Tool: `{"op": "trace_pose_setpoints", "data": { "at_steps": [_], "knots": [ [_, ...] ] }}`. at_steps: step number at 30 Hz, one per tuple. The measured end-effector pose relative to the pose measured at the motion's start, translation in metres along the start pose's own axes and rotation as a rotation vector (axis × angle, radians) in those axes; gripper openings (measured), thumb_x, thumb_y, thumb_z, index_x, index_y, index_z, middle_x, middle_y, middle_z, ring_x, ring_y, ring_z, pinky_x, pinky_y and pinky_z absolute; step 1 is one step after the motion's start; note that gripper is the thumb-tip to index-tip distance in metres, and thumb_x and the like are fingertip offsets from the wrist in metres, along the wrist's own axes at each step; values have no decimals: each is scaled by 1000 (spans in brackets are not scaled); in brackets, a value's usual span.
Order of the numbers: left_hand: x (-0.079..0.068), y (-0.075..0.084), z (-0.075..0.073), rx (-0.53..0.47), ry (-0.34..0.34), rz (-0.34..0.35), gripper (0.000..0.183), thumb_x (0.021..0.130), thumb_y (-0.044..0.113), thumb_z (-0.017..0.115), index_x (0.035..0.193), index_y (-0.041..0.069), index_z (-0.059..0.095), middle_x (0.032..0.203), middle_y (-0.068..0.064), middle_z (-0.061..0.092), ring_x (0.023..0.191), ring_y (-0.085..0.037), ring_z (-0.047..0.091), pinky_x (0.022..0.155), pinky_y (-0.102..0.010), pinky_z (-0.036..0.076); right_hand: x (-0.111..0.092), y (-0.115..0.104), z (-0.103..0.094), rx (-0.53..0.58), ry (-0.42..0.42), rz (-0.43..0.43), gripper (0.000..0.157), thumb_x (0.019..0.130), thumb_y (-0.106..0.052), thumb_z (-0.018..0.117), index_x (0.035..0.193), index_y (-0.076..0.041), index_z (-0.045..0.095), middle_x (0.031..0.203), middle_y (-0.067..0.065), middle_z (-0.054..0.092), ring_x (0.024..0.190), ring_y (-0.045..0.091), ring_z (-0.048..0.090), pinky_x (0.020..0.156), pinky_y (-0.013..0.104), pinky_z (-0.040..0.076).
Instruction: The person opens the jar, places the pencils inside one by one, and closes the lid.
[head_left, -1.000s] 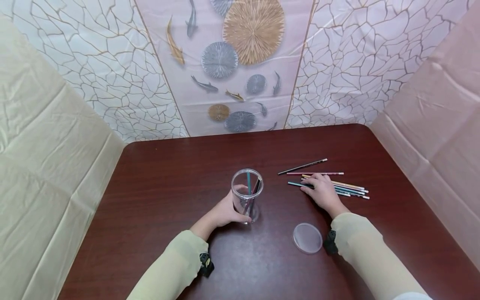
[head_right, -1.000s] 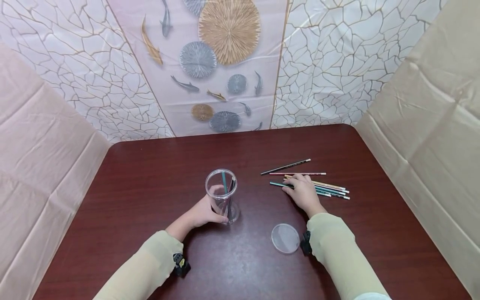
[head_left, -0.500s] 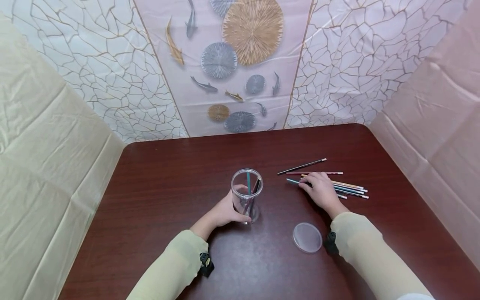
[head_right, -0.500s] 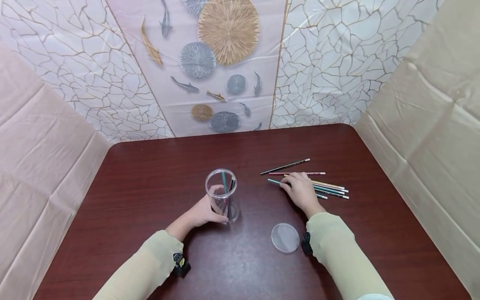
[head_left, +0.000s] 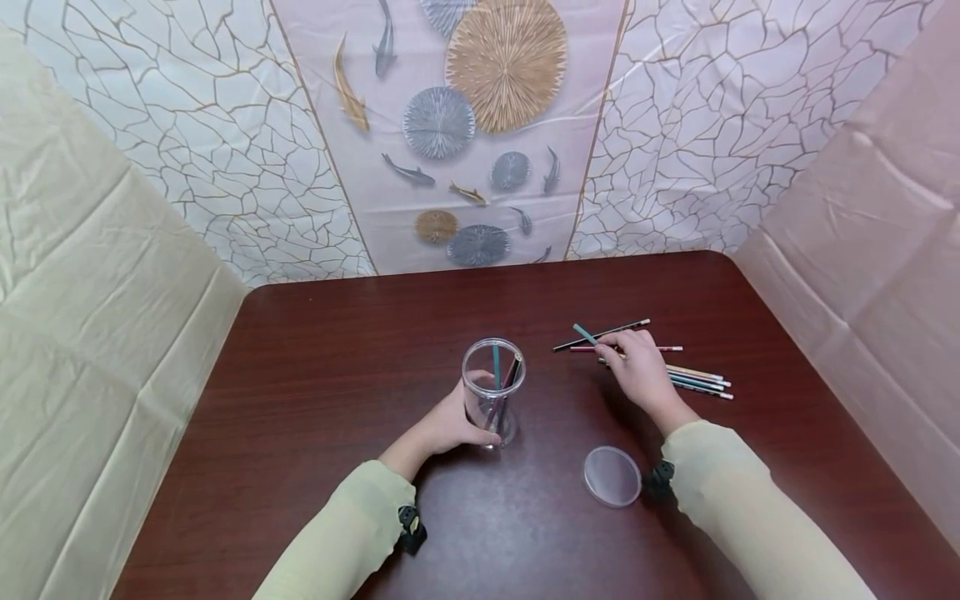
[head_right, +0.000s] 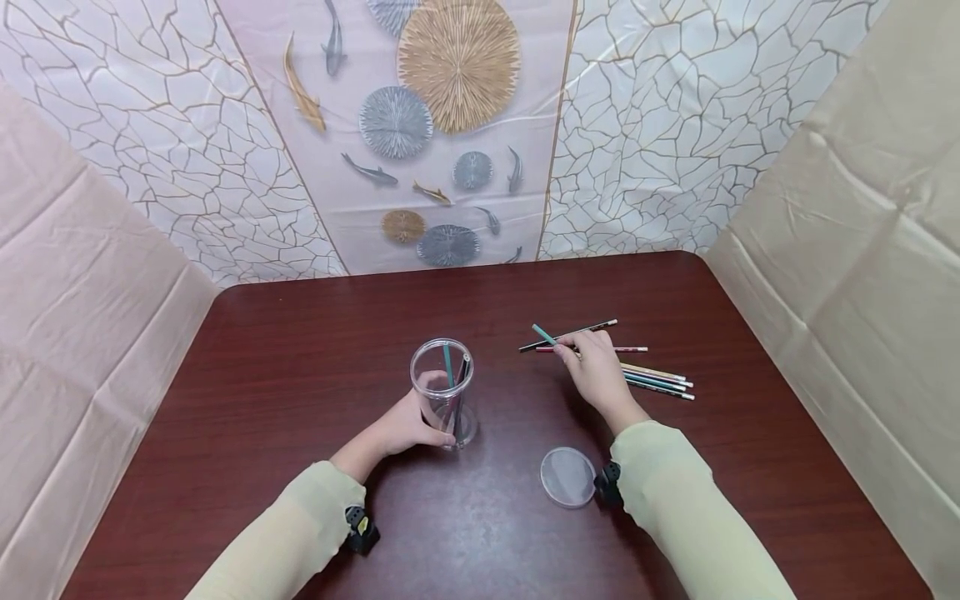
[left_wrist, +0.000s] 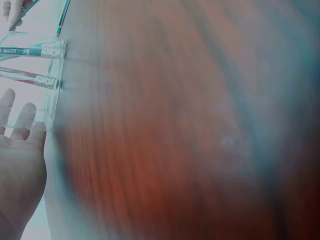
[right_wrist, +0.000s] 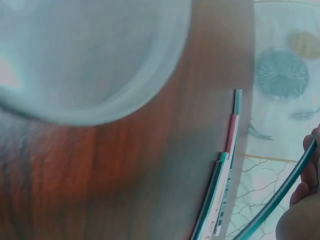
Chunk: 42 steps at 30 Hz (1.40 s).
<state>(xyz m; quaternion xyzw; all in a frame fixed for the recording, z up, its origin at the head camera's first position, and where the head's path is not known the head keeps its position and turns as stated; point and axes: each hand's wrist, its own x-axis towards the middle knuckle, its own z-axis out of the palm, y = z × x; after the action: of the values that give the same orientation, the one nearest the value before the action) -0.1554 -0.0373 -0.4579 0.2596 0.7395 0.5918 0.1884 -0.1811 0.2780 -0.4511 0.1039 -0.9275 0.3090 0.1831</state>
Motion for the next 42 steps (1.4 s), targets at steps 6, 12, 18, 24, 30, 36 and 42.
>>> {"op": "trace_pose_setpoints", "data": {
  "at_steps": [6, 12, 18, 24, 30, 36, 42],
  "knots": [
    [-1, -1, 0, -4, 8, 4, 85, 63, -4, 80, 131, 1, 30, 114, -11, 57, 97, -12, 54, 93, -27, 36, 3, -11, -3, 69, 66, 26, 9, 87, -7, 66, 94, -1, 68, 88, 13, 65, 88, 28, 47, 73, 41, 38],
    [0, -3, -1, -5, 8, 21, 87, 64, -3, 80, 133, 2, 28, 121, -13, 54, 100, -13, 54, 94, -27, 35, 6, -25, -10, 151, 102, 134, 19, 93, -17, 60, 101, -2, 65, 93, 13, 63, 86, 23, 53, 73, 35, 41],
    [1, -6, 0, -34, -17, 68, 95, 65, -6, 79, 140, 2, 22, 128, -17, 48, 110, -17, 51, 96, -27, 35, 8, -42, -17, 262, 139, 280, 29, 94, -30, 58, 106, -4, 64, 93, 10, 62, 85, 17, 50, 73, 26, 39],
    [-1, -2, 0, 11, -8, 26, 87, 64, -2, 80, 135, 3, 29, 121, -11, 55, 98, -11, 54, 94, -26, 35, 11, -60, -21, 476, 203, 332, 30, 93, -27, 59, 104, 0, 63, 90, 10, 63, 78, 8, 54, 67, 19, 42],
    [-1, 1, 0, 8, -18, 14, 84, 64, -4, 80, 133, 1, 31, 122, -13, 53, 98, -12, 53, 94, -27, 36, 15, -79, -26, 705, 289, 303, 15, 93, -17, 60, 96, -2, 62, 83, -1, 66, 77, 7, 58, 67, 19, 45],
    [-1, 4, -1, 39, -11, 2, 83, 64, -2, 80, 132, 1, 32, 122, -12, 53, 104, -12, 51, 96, -28, 34, 17, -95, -31, 908, 333, 315, 4, 91, -11, 61, 88, -11, 63, 81, 0, 66, 79, 14, 60, 73, 21, 46],
    [-2, 3, -2, 21, -17, 0, 83, 65, -1, 80, 132, 0, 31, 118, -12, 56, 102, -13, 53, 95, -27, 35, 18, -109, -35, 1127, 383, 301, 7, 92, -6, 58, 88, -6, 63, 78, 4, 66, 67, 12, 59, 60, 21, 48]
  ]
}}
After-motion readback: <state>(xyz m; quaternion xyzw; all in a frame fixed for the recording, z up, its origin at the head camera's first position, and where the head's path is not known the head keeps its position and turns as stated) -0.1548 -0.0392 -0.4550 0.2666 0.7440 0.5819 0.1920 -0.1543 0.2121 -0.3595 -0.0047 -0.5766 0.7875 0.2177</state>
